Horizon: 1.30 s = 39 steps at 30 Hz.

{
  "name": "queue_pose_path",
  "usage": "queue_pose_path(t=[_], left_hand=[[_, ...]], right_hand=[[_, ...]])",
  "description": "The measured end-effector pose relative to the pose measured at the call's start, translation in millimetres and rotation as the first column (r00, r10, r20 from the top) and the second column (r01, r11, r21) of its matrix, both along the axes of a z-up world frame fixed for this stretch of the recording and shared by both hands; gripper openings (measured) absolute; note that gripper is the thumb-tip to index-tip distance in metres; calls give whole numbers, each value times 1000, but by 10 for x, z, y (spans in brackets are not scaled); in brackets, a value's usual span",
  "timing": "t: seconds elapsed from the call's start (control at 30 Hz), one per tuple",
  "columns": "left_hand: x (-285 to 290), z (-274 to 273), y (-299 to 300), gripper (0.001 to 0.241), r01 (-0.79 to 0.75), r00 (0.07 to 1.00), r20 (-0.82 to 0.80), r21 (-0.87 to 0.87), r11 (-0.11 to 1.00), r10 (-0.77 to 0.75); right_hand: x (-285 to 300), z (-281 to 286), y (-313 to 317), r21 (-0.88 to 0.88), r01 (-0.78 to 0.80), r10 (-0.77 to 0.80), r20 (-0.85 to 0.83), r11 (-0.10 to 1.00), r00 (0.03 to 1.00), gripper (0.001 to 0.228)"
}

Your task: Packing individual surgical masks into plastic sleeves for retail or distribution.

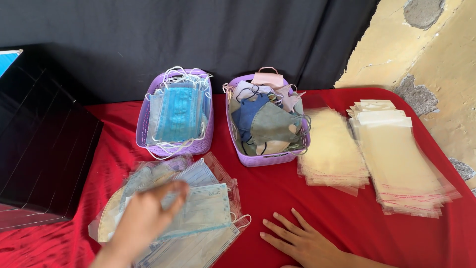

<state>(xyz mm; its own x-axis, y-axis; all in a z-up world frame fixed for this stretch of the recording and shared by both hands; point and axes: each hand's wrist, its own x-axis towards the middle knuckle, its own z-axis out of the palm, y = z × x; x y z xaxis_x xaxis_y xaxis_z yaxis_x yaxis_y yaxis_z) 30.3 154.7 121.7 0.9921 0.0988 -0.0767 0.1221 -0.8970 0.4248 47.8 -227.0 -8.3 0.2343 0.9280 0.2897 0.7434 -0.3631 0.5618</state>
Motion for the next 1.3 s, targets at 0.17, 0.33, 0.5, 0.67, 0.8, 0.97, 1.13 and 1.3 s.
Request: queue_pose_path(t=[0.17, 0.33, 0.5, 0.67, 0.8, 0.97, 1.13, 1.3], left_hand=[[916, 346, 157, 26, 7, 977, 210, -160, 987, 27], [1894, 108, 313, 19, -95, 968, 222, -118, 988, 119], [2449, -186, 333, 77, -299, 953, -31, 54, 953, 301], [2435, -70, 371, 72, -344, 933, -106, 10, 939, 344], [2195, 127, 405, 27, -350, 936, -90, -150, 925, 340], [2274, -6, 650, 23, -381, 921, -42, -315, 869, 388], [1850, 205, 304, 14, -190, 861, 239, -667, 720, 449], [868, 485, -569, 44, -4, 892, 217, -873, 487, 396]], right_hand=[[7, -49, -14, -5, 0, 0, -16, 1000, 1000, 112], [7, -81, -26, -3, 2, -2, -44, 1000, 999, 116], [9, -145, -54, 11, -2, 3, -89, 1000, 996, 95], [37, -154, -53, 6, -30, 30, -104, 1000, 994, 89], [31, -119, -51, 4, -17, 17, -117, 1000, 993, 92], [11, -2, -24, 43, -37, 54, -553, 998, 831, 81], [-21, 255, 20, 22, 14, 17, -946, 1000, 325, 71], [-32, 241, 6, 62, 16, 50, -917, 998, 396, 70]])
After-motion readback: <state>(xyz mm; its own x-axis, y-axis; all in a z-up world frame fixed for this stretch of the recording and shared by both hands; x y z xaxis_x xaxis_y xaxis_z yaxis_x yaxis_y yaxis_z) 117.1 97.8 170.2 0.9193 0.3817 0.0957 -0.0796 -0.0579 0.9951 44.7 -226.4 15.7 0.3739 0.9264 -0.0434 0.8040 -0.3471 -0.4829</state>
